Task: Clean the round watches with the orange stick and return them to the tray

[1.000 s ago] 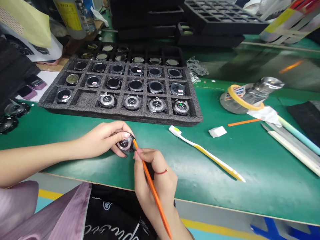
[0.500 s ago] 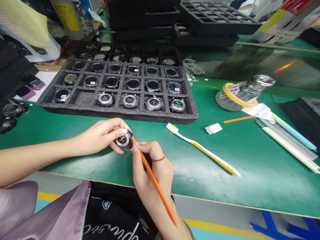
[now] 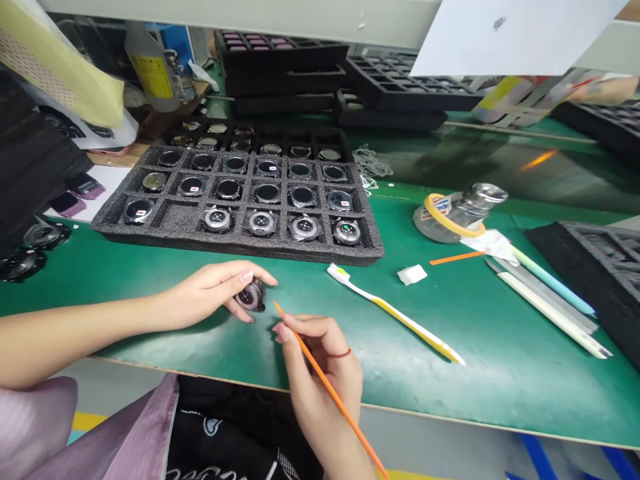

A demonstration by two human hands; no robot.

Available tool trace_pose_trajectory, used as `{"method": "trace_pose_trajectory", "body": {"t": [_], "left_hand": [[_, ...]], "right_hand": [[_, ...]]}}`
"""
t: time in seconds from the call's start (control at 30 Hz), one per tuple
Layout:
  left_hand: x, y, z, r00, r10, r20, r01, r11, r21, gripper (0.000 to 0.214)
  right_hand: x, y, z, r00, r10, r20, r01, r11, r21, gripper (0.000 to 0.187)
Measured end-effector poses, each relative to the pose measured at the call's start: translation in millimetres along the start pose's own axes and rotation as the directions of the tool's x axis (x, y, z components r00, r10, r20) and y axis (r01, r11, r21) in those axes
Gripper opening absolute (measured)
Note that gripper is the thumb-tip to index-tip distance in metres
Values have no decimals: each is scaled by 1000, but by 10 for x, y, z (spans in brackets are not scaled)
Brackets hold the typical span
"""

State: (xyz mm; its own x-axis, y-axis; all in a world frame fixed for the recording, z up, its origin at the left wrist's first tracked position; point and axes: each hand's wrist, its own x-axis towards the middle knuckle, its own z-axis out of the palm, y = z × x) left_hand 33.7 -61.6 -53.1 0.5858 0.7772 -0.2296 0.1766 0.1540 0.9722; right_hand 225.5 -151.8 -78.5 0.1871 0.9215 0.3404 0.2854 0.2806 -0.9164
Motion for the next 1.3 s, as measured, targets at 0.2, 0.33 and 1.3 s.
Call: {"method": "trace_pose_trajectory", "body": {"t": [0.2,0.33,1.3], "left_hand": [[-23,22,-70,987,145,62,-158,920,358,29],[-4,36,-100,969,244,36,-231,842,487,14],[10,59,-1,999,-2,49,-1,998,55,27]], "right_hand": [[49,42,-52,997,-77,-8,77,996,-34,5],[36,55,-17,980,-175,91,178,983,-33,16],[-59,-17,17,977,-195,90,207,965,-158,17]]}}
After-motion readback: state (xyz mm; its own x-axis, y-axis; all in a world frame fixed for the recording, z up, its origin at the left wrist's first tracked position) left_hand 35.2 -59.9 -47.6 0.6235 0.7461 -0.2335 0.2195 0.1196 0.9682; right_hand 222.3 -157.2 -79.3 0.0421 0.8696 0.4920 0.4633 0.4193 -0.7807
